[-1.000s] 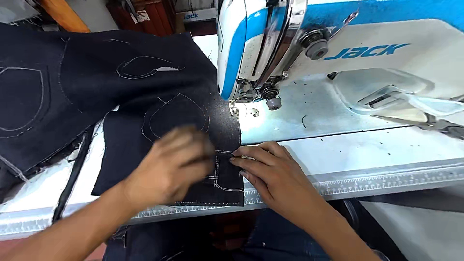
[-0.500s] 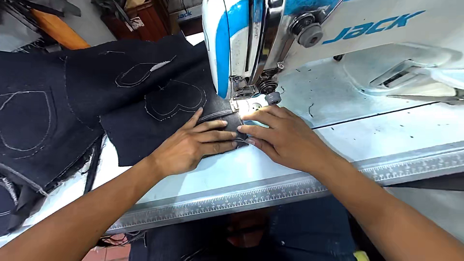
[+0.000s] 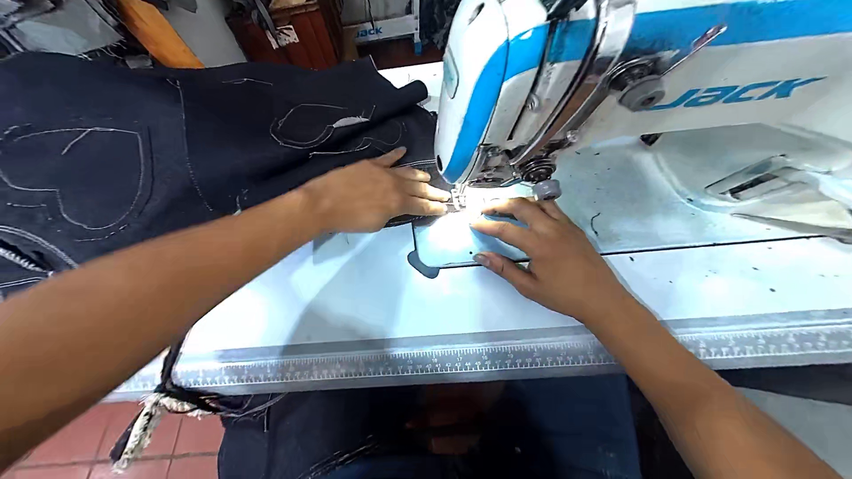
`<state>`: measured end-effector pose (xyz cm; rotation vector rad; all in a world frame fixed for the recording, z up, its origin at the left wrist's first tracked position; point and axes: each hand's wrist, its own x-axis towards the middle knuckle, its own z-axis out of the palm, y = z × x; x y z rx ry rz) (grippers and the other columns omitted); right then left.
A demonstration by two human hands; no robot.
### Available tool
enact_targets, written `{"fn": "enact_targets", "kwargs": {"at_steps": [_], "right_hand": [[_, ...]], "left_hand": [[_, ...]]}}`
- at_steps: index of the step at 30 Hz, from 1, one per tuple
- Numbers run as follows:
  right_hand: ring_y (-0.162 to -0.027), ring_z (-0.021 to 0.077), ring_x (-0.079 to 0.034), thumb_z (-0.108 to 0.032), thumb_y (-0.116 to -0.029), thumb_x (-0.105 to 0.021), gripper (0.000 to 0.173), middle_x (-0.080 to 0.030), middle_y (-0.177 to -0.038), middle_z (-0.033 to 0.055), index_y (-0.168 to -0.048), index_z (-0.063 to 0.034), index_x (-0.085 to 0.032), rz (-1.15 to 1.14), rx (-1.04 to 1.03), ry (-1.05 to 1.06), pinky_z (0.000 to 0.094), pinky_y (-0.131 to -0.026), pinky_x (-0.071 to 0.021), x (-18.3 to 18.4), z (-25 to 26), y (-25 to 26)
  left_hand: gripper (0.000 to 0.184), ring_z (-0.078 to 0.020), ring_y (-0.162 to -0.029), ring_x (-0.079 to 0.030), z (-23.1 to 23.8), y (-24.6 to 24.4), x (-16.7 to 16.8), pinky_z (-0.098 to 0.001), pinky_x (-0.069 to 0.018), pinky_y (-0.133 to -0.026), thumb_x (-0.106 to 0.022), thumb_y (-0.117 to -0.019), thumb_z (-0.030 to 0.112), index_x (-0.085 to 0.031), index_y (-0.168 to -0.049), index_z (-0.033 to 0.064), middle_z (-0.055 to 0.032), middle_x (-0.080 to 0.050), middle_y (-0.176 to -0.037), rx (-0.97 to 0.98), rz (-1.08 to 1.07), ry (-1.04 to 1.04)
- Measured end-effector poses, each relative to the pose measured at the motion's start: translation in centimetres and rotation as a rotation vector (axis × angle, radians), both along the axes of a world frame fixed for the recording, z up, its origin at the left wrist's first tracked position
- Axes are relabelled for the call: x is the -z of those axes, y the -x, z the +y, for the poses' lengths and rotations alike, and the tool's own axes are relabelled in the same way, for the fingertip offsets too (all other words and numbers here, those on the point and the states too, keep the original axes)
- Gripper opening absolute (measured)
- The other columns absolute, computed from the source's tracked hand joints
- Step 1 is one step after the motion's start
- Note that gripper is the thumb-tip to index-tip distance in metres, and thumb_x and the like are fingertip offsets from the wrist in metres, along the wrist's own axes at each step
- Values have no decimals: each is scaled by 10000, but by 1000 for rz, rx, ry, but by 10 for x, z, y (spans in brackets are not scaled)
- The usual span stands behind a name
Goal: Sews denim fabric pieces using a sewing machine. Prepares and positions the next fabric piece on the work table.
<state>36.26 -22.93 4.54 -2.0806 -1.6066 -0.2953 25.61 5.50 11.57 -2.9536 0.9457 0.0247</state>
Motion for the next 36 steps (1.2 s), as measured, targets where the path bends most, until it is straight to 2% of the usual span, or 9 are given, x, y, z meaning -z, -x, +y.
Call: {"fn": "enact_targets", "kwargs": {"at_steps": [3,6,9,16,20,22,29,33,36], "right_hand": [[-1182,296,-602,-524,-968,-548,452,-674,-1268,64,-1215,-207,-755,14,-3,-8,492,-964,-505,0,-1,-1],[-1170,284,-607,-516,-959,-557,448,-677,-1262,53,-1204,-200,-758,11,-9,-25,481,-957,-511,0,-2,-2],[-1153,271,-626,-474,-960,-580,402,-695,-1216,57,-1129,-170,-781,19,-31,-76,463,-955,-527,1,-4,-3],[-1086,250,-608,-724,-914,-506,563,-653,-1228,67,-1268,-344,-724,-40,-250,-47,458,-837,-501,-4,-7,5],[-1159,259,-605,-819,-905,-404,659,-645,-1288,56,-1321,-383,-669,-77,-263,84,498,-901,-498,-3,-40,35],[-1144,269,-604,-828,-896,-414,699,-640,-1288,64,-1393,-377,-608,-114,-214,85,496,-911,-490,3,-51,43],[-1133,243,-605,-851,-859,-446,717,-632,-1308,36,-1389,-395,-604,-148,-166,76,449,-853,-500,8,-49,48],[-1164,241,-599,-853,-852,-441,720,-638,-1300,8,-1302,-336,-663,-106,-147,43,442,-871,-504,9,-49,52],[-1173,248,-592,-893,-797,-459,815,-626,-1314,25,-1388,-353,-614,-71,-125,33,457,-865,-509,8,-47,50]], "left_hand": [[356,-351,-1353,-559,10,-15,-44,-590,-382,-1161,-543,-990,121,-696,-1310,156,-96,-658,-1381,196,-10,-174],[755,-399,-1485,-388,52,-21,-38,-655,-226,-1219,-526,-925,672,-541,-1509,193,-115,-485,-1576,344,38,-194],[931,-368,-1549,-270,50,24,16,-677,-190,-1226,-326,-923,774,-406,-1588,127,-127,-312,-1674,172,23,-52],[368,-245,-1521,-355,-129,129,65,-717,-193,-1209,-500,-1045,497,-711,-1285,314,60,-550,-1518,-623,-201,542],[338,-204,-1352,-574,-138,131,58,-644,-364,-1158,-492,-1062,447,-760,-1135,255,76,-712,-1284,-618,-277,543],[373,-148,-1104,-710,-130,110,38,-493,-559,-947,-500,-1052,444,-783,-997,208,64,-771,-1083,-684,-325,475],[143,-338,-732,-706,-103,14,30,-530,-566,-586,-725,-858,160,-727,-818,23,-153,-694,-863,-813,-472,195],[200,-458,-992,-650,-86,55,8,-627,-521,-750,-623,-940,78,-716,-1095,-7,-243,-658,-1116,-842,-452,68],[317,-245,-1148,-659,-106,91,24,-521,-516,-960,-489,-1039,310,-764,-1113,170,-38,-718,-1179,-463,-305,184]]}}
